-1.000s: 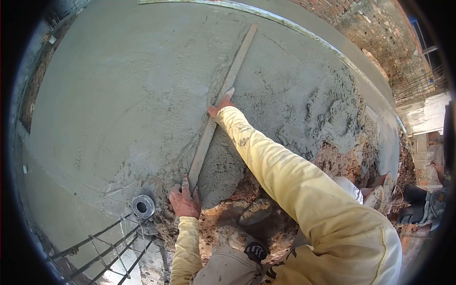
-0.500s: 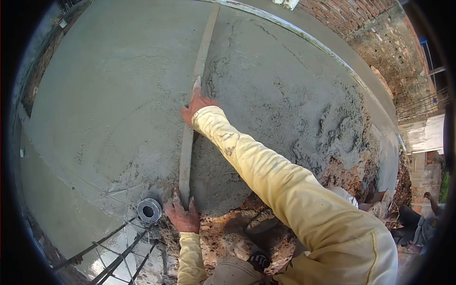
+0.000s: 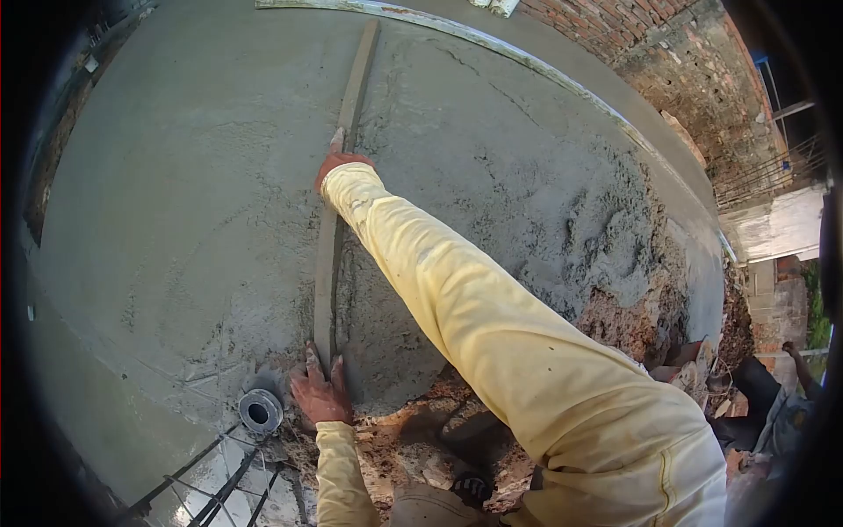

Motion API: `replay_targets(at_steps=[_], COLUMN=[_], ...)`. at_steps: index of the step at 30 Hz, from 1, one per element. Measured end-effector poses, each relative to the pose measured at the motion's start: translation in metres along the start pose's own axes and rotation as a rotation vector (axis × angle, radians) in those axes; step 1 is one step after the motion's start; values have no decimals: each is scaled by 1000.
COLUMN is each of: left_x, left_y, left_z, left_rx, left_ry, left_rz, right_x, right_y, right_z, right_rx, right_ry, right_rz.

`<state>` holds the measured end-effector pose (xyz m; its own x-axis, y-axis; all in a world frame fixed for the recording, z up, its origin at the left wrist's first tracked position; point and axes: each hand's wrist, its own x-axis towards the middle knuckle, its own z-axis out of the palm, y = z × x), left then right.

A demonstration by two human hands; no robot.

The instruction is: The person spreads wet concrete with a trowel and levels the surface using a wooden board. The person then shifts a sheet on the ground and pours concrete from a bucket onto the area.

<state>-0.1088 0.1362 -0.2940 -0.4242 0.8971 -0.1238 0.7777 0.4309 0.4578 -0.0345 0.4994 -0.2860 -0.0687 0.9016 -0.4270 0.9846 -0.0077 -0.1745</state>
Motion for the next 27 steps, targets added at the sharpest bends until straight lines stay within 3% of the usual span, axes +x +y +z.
replay_targets(at_steps=[12, 14, 16, 27], left_x=[38, 43, 47, 44], left_y=[27, 35, 46, 115], left_z=[16, 20, 20, 53], left_rx=[12, 20, 20, 44], left_ry=[-120, -141, -185, -294], left_rz=[286, 321, 335, 499], right_x=[2, 71, 4, -22], right_y=[111, 169, 160, 284], right_z=[-31, 22, -37, -56], right_rx=[97, -106, 104, 280], right_ry=[-9, -59, -62, -25], right_rz=[299, 210, 371, 523])
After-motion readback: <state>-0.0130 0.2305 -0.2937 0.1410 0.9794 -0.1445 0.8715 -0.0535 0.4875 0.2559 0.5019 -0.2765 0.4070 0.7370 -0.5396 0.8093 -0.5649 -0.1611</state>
